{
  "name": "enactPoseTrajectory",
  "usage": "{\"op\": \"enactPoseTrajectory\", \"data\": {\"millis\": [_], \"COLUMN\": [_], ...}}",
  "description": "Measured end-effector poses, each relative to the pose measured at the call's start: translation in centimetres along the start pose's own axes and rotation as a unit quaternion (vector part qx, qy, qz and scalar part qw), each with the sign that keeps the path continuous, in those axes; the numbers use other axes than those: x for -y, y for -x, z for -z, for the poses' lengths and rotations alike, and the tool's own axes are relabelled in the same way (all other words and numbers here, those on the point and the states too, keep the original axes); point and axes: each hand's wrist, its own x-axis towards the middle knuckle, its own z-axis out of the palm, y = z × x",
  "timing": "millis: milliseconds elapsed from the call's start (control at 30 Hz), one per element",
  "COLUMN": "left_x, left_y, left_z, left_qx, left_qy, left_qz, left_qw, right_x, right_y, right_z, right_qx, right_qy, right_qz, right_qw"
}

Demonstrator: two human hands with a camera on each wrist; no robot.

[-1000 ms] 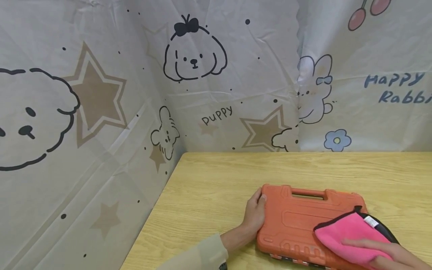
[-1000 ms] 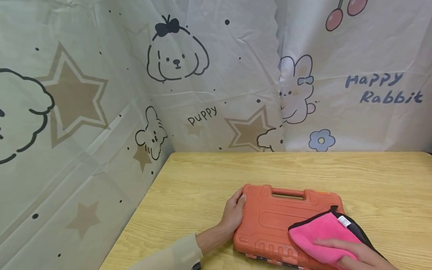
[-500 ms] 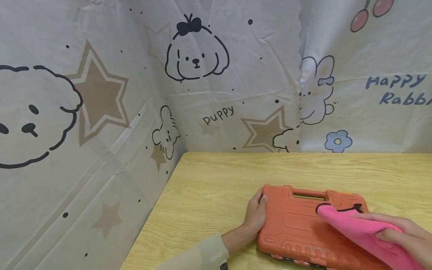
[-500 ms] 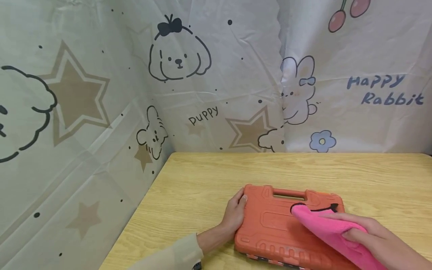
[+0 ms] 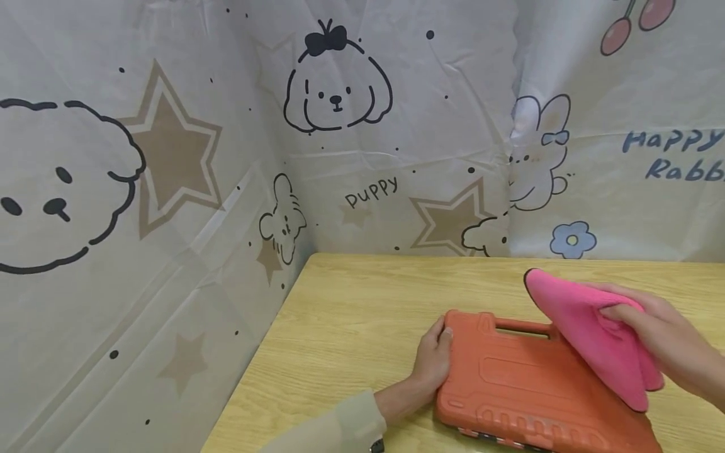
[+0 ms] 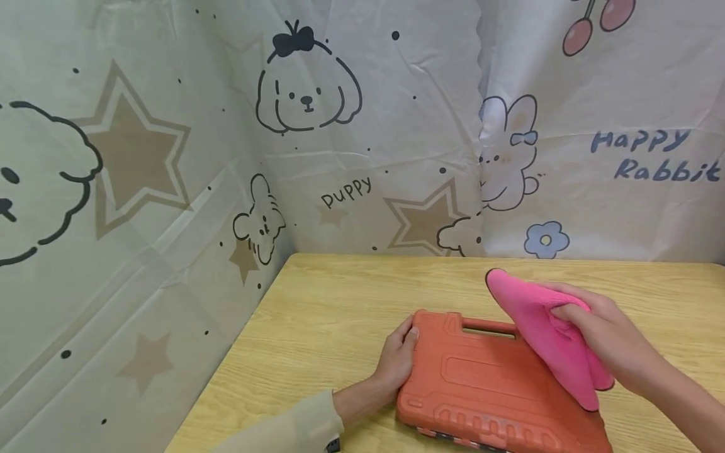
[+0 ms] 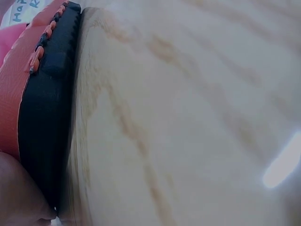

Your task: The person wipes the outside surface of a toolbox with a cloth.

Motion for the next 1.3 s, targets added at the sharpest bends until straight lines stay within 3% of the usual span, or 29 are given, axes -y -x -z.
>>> {"op": "enactPoseTrajectory", "data": {"millis": [167,300,433,567,733,900,1133,1300], "left_x": [-0.2,-0.2,0.0,0.2,0.2,0.1,0.0,-0.1], "left_y": [0.0,-0.1,-0.1,0.0,0.1,0.1,0.0,0.0], "left_z": [0.0,0.1,0.2,0.1,0.0,-0.1,-0.2,0.0], "left_qx": [-0.002,-0.005,-0.006,0.003,0.001,-0.002,-0.002,0.003], "left_qy": [-0.001,-0.003,0.003,0.019,0.019,0.015,0.005,0.007], "left_qz": [-0.002,-0.002,-0.001,-0.002,-0.005,-0.022,-0.032,-0.028], "left_qw": [1.0,1.0,1.0,0.9998,0.9998,0.9996,0.9995,0.9996], "right_x": [0.1,0.2,0.5,0.8,0.9,0.6,0.2,0.4], "right_y": [-1.5,-2.9,-4.6,-6.1,-7.4,-8.7,-10.1,-10.4], "right_z": [-0.7,-1.2,-2.1,-3.6,-5.9,-8.2,-10.3,-11.7], "right_qx": [-0.012,-0.009,-0.015,-0.018,0.01,0.042,0.061,0.109], "right_qy": [-0.054,-0.113,-0.136,-0.125,-0.085,-0.032,-0.008,0.036], "right_qz": [0.022,0.004,-0.01,-0.02,-0.02,0.001,0.019,0.063], "right_qw": [0.998,0.994,0.991,0.992,0.996,0.999,0.998,0.991]}}
